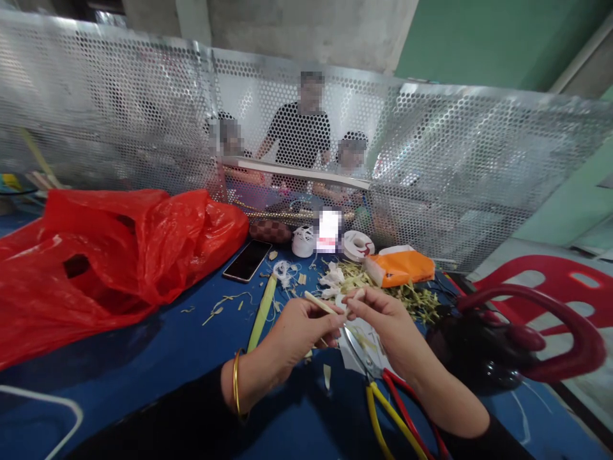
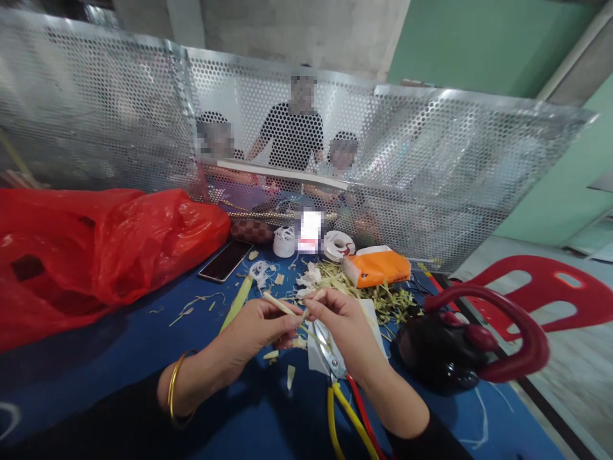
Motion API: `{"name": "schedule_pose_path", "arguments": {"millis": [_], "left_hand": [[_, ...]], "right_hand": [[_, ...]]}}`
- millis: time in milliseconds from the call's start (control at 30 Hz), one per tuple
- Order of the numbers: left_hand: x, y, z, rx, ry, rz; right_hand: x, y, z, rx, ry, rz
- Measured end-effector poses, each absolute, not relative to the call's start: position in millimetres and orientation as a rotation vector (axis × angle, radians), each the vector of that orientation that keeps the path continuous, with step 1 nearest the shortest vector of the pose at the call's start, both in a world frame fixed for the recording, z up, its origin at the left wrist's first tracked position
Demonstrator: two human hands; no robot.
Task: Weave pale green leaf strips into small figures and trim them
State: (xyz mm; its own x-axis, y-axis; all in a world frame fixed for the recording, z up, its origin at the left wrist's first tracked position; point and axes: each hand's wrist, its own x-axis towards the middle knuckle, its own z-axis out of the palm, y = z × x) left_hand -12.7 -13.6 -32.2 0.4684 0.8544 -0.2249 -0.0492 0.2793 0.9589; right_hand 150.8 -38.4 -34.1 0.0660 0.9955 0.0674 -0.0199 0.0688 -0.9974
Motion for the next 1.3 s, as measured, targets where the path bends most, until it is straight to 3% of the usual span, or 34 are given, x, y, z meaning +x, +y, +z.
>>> {"name": "schedule_pose_path", "arguments": {"millis": [233, 433, 633, 800, 1100, 1300], "left_hand": [[-11, -18, -31, 1.190, 0.876, 0.646], [-11, -19, -36, 1.399, 0.878, 0.530], [-13, -23, -44, 1.730, 0.881, 0.425], [-12, -19, -37, 1.599, 0.894, 0.524], [-11, -16, -30, 1.047, 0.855, 0.768], [-12, -18, -25, 0.894, 0.740, 0.786]], "right_hand": [[150, -37, -38, -1.284, -1.243, 0.967], [154, -41, -30, -1.307, -1.589, 0.529], [143, -50, -26, -1.346, -1.845, 0.502], [144, -56, -23, -1.357, -1.760, 0.409], [134, -65, -25, -1.158, -1.930, -0.389], [134, -63, -30, -1.116, -1.902, -0.608]]}}
